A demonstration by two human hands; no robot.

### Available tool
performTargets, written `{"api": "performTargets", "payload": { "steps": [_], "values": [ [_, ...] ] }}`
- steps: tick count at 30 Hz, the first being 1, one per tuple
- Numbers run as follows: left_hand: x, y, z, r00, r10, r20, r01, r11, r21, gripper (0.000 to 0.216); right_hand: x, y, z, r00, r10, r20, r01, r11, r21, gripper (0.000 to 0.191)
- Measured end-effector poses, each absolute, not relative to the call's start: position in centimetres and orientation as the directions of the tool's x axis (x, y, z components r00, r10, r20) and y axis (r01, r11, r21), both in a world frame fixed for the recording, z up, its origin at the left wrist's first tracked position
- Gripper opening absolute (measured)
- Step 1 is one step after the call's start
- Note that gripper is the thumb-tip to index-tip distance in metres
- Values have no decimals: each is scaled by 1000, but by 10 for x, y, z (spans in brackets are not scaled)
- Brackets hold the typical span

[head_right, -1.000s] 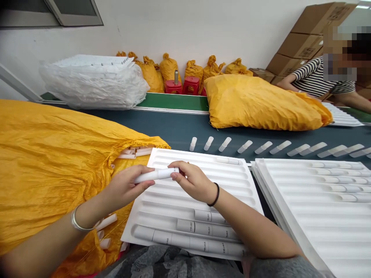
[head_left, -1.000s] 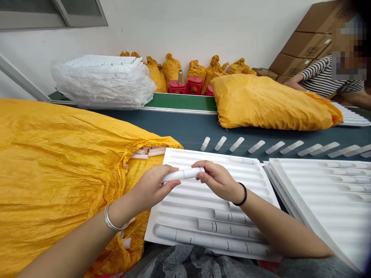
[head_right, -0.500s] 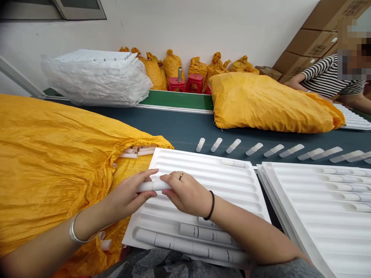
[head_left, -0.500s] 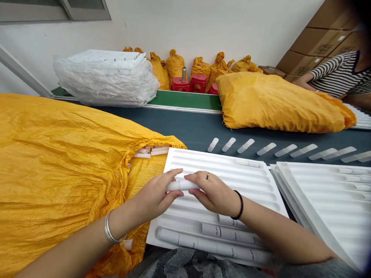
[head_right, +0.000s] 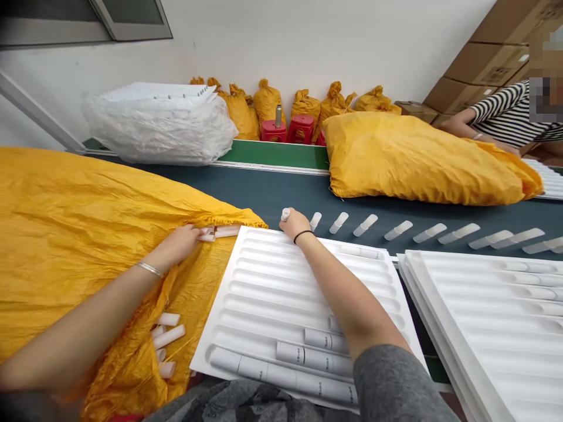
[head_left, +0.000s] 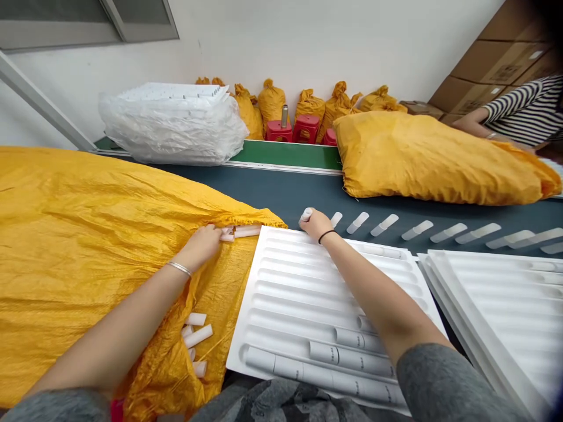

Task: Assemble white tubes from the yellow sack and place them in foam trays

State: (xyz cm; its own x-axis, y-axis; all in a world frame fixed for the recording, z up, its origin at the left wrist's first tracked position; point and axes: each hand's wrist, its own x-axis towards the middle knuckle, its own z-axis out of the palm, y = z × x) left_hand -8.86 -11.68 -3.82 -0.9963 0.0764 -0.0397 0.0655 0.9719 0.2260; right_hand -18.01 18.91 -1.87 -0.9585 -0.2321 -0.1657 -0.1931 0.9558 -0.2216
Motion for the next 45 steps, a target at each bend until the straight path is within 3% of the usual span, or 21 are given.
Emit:
{"api": "performTargets", "payload": {
  "steps": [4, 8, 10, 11, 13, 17, 23, 28, 30, 33, 35, 37, 40, 43, 45],
  "values": [
    [-93, -123, -48, -995, 95, -7, 92, 975, 202, 23, -193, 196, -14, -942, -183, -281, -140, 976, -167, 20],
    [-84, -110, -34, -979, 195, 55, 203, 939, 277, 27, -146, 201, 10, -954, -211, -213, -194, 976, -96, 31],
    [-76, -99, -23, -964, 238, 117, 264, 900, 346, 28, -98, 199, 16, -915, -356, -190, -342, 934, -99, 31],
    [-72, -92, -17, -953, 256, 162, 301, 868, 395, 27, -70, 197, 15, -812, -545, -209, -534, 838, -112, 30],
    [-62, -77, -6, -923, 286, 259, 381, 781, 495, 24, -16, 190, 6, -577, -792, -199, -776, 608, -167, 26],
    [-50, -51, 9, -886, 320, 334, 462, 651, 602, 18, 52, 175, -23, -396, -906, -146, -875, 421, -238, 32],
    [-40, -32, 15, -945, 206, 255, 326, 504, 800, 23, 65, 169, -39, -387, -919, -73, -893, 394, -219, 12],
    [-33, -26, 15, -986, 8, 166, 166, 89, 982, 34, 64, 166, -35, -366, -929, -61, -899, 370, -234, 10],
    [-32, -26, 17, -989, -33, 147, 150, -86, 985, 39, 56, 168, -26, -421, -905, -61, -846, 416, -332, 16],
    [-28, -29, 21, -998, -45, 50, 60, -265, 962, 36, 29, 178, -9, -637, -770, -21, -585, 501, -637, 22],
    [-24, -31, 24, -999, -51, -7, 9, -314, 949, 33, 7, 186, 1, -793, -609, 33, -376, 446, -813, 20],
    [-21, -33, 25, -998, -55, -35, -17, -301, 953, 31, -15, 195, 7, -875, -471, 113, -299, 342, -891, 22],
    [-18, -32, 25, -996, -60, -63, -48, -235, 971, 30, -37, 206, 14, -858, -416, 303, -447, 311, -839, 27],
    [-16, -30, 26, -995, -60, -74, -60, -214, 975, 31, -48, 213, 19, -738, -456, 498, -664, 353, -660, 31],
    [-16, -30, 28, -996, -52, -78, -66, -209, 976, 33, -53, 217, 21, -666, -501, 553, -739, 341, -581, 33]
  ]
}}
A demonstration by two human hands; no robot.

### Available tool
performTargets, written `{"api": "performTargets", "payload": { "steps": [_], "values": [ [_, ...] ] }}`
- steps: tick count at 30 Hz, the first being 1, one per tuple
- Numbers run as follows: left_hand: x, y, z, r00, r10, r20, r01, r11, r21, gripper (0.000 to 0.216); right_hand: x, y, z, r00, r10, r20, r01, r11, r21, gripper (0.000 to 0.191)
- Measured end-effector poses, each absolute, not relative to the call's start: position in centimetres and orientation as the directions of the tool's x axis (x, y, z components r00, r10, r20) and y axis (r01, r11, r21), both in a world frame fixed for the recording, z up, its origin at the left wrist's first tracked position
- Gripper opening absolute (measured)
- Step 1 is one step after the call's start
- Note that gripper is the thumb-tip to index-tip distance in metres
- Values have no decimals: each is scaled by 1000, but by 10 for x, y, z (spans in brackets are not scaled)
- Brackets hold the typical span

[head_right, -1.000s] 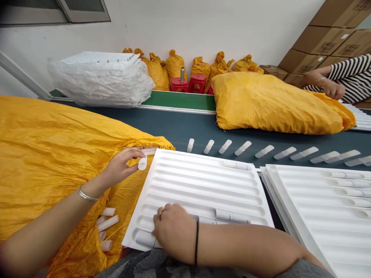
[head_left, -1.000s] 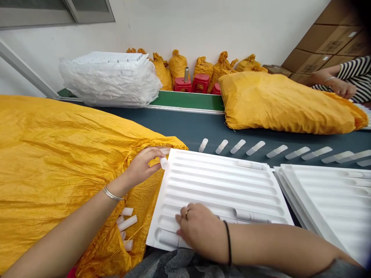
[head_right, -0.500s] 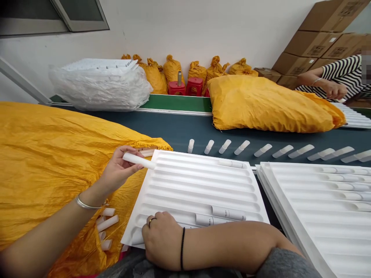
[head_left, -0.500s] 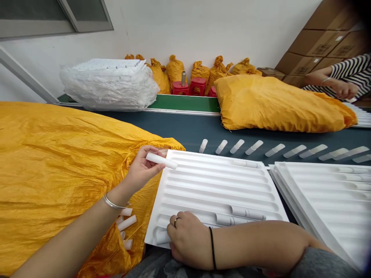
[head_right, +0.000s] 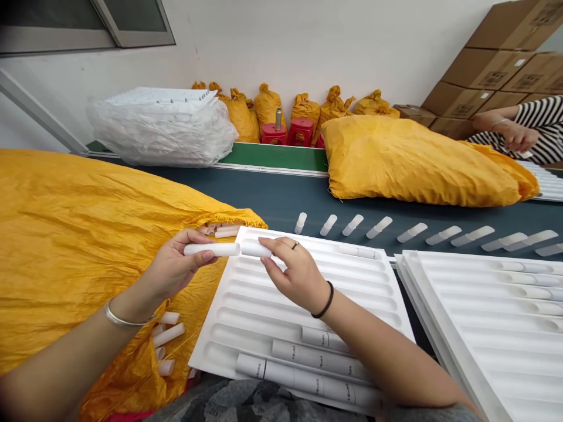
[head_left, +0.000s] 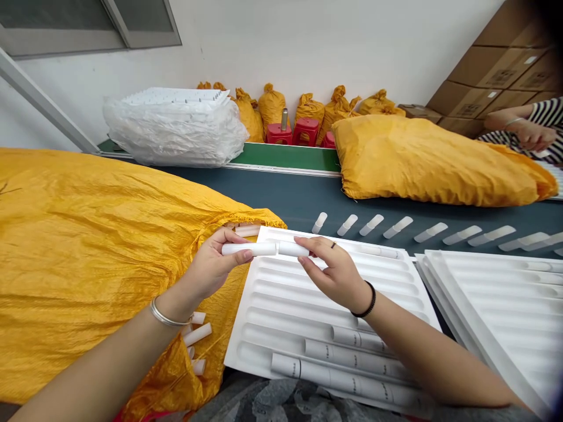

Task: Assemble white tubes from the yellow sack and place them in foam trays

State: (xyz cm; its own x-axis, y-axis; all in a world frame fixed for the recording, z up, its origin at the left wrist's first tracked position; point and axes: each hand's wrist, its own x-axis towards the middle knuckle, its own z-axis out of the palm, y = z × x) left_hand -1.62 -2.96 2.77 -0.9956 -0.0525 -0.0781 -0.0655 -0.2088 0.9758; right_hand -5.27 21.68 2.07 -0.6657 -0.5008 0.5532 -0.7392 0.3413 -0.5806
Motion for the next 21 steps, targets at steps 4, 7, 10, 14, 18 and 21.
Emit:
{"api": "performTargets", "payload": {
  "steps": [4, 7, 10, 14, 18, 21],
  "values": [
    [-14, -29, 31, -992, 17, -125, -126, -112, 986, 35, -59, 221, 21, -544, -584, 602, -829, 266, -491, 41],
    [-10, -27, 35, -978, 91, -188, -183, 60, 981, 34, -62, 222, 21, -441, -636, 632, -893, 239, -382, 45],
    [-5, -26, 38, -968, 144, -206, -171, 220, 960, 33, -61, 220, 20, -440, -657, 613, -888, 214, -407, 41],
    [-2, -28, 38, -991, 136, -14, 48, 441, 896, 31, -59, 218, 20, -598, -639, 484, -737, 201, -645, 30],
    [-1, -29, 34, -943, 218, 252, 333, 600, 727, 25, -60, 214, 18, -762, -620, 188, -374, 184, -909, 29],
    [1, -28, 31, -863, 331, 381, 503, 626, 595, 22, -62, 211, 18, -738, -674, 9, -150, 151, -977, 37]
  ]
}}
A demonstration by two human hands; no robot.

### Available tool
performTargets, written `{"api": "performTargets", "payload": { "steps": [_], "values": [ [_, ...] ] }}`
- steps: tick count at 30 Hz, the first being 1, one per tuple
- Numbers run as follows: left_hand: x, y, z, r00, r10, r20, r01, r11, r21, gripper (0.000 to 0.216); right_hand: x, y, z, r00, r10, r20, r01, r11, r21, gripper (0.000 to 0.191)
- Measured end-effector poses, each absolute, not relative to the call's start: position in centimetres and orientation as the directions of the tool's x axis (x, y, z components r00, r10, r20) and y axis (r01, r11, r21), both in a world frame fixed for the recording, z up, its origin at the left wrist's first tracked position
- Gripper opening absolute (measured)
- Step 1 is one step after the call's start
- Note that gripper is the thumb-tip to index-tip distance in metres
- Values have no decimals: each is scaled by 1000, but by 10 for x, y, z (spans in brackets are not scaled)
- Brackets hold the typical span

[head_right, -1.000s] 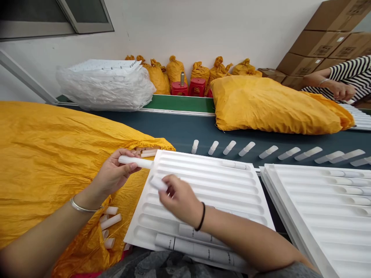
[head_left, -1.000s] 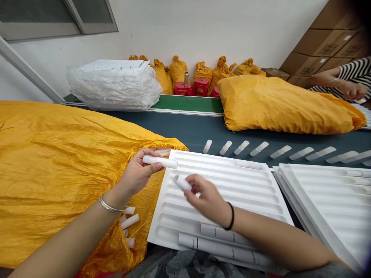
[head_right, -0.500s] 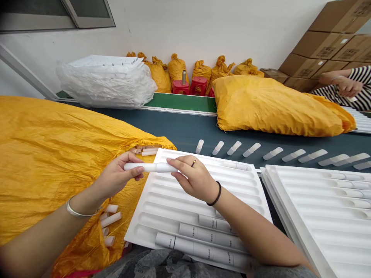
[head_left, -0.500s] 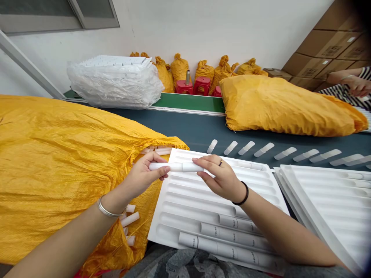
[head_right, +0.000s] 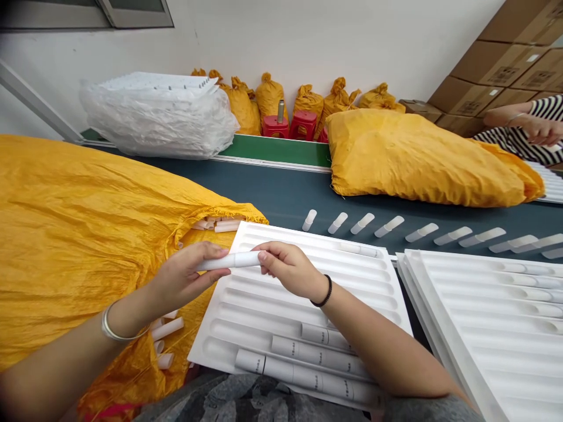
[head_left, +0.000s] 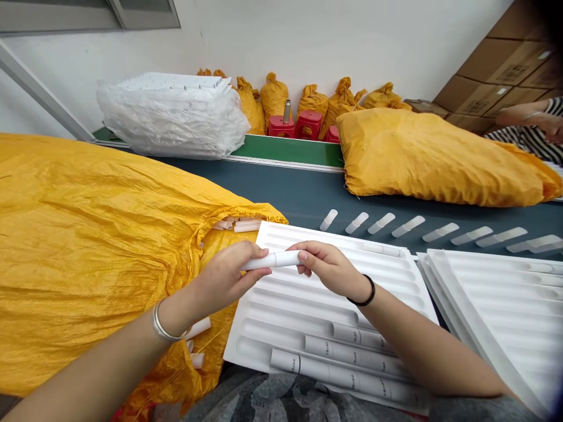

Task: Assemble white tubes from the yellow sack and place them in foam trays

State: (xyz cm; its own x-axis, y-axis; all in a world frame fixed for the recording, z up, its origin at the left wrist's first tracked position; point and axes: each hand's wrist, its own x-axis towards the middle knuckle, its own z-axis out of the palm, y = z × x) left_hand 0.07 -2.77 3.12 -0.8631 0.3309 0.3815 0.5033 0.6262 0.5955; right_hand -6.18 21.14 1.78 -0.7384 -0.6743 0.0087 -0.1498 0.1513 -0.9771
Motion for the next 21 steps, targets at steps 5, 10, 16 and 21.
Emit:
{"api": "performTargets", "payload": {
  "steps": [5, 10, 16, 21],
  "values": [
    [0, -23, 32, -912, 281, 297, 409, 641, 649, 25, -60, 210, 21, -697, -696, 174, -481, 274, -833, 45],
    [3, -11, 34, -979, 142, 149, 204, 557, 805, 24, -57, 201, 15, -491, -776, 396, -823, 263, -504, 31],
    [-34, -41, 5, -956, 295, -6, 192, 638, 746, 64, -98, 181, 1, -728, -669, 148, -680, 680, -275, 23],
    [-90, -98, -32, -995, 84, 45, 95, 892, 441, 32, -168, 177, -17, -948, -315, -54, -293, 923, -251, 33]
  ]
}}
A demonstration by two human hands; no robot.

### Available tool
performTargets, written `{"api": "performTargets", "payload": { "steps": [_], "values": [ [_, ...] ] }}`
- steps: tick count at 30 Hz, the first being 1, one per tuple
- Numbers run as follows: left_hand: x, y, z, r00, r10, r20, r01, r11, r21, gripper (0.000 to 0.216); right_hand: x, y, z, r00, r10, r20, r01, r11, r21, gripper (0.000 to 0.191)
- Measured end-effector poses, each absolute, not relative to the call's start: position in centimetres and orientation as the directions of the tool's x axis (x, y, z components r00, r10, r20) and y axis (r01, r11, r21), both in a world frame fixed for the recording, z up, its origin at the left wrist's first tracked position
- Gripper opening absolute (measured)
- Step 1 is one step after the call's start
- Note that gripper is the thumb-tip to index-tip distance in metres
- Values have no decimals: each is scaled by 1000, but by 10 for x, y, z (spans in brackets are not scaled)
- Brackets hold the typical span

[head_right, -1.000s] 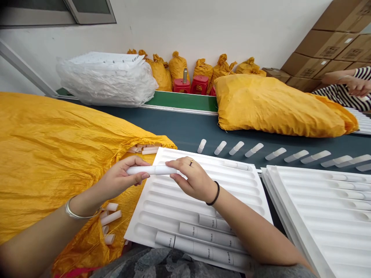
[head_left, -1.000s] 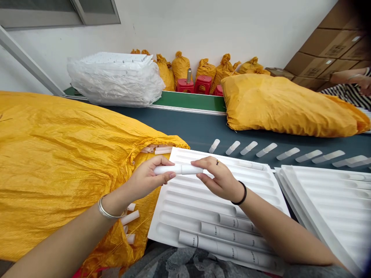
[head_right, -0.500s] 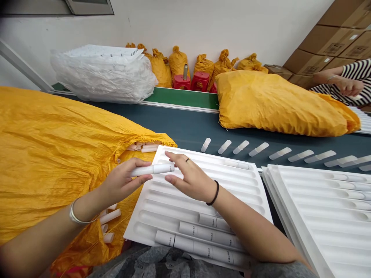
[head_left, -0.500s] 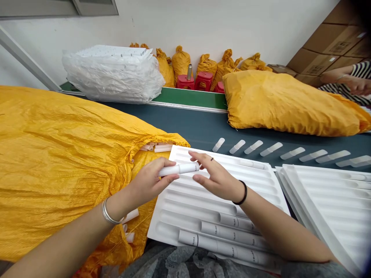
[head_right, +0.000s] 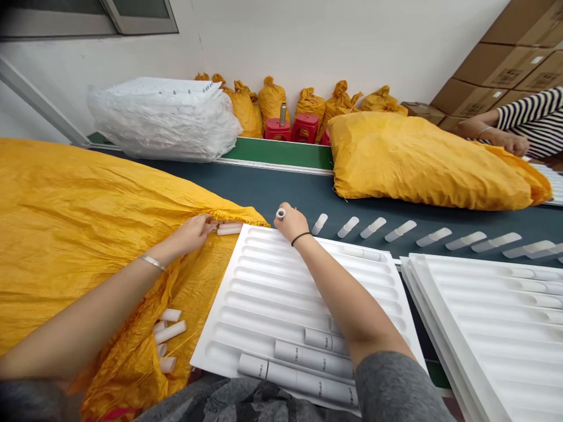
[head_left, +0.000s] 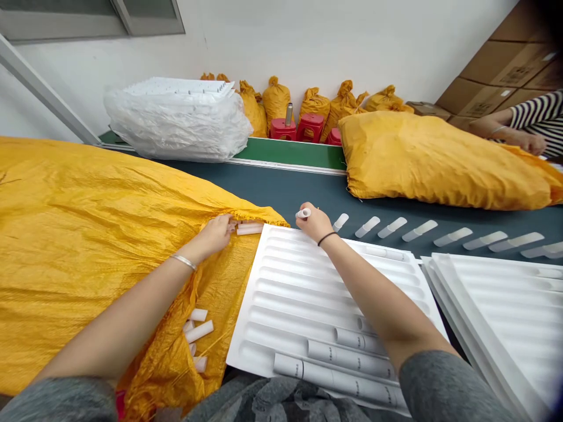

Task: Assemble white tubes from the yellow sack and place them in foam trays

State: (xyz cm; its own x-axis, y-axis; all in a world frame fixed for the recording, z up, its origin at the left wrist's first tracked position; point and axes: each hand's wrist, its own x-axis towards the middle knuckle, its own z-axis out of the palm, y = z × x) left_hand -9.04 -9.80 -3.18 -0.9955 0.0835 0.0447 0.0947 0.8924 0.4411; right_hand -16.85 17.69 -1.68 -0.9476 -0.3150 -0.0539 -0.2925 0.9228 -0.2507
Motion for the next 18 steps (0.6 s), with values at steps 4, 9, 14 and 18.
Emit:
{"api": "performTargets", "payload": {
  "steps": [4, 9, 14, 18],
  "values": [
    [-104, -118, -45, -994, 36, 106, 71, 934, 349, 22, -200, 182, -23, -950, -225, -218, -177, 960, -218, 24],
    [-99, -113, -35, -983, 104, 153, 152, 925, 349, 23, -170, 186, -1, -950, -215, -225, -190, 973, -131, 26],
    [-71, -80, -6, -951, 153, 269, 264, 856, 445, 31, -40, 178, 6, -794, -560, -235, -528, 828, -190, 17],
    [-47, -54, 14, -924, 167, 345, 334, 790, 513, 31, 41, 182, -12, -401, -869, -289, -849, 471, -240, 27]
  ]
}}
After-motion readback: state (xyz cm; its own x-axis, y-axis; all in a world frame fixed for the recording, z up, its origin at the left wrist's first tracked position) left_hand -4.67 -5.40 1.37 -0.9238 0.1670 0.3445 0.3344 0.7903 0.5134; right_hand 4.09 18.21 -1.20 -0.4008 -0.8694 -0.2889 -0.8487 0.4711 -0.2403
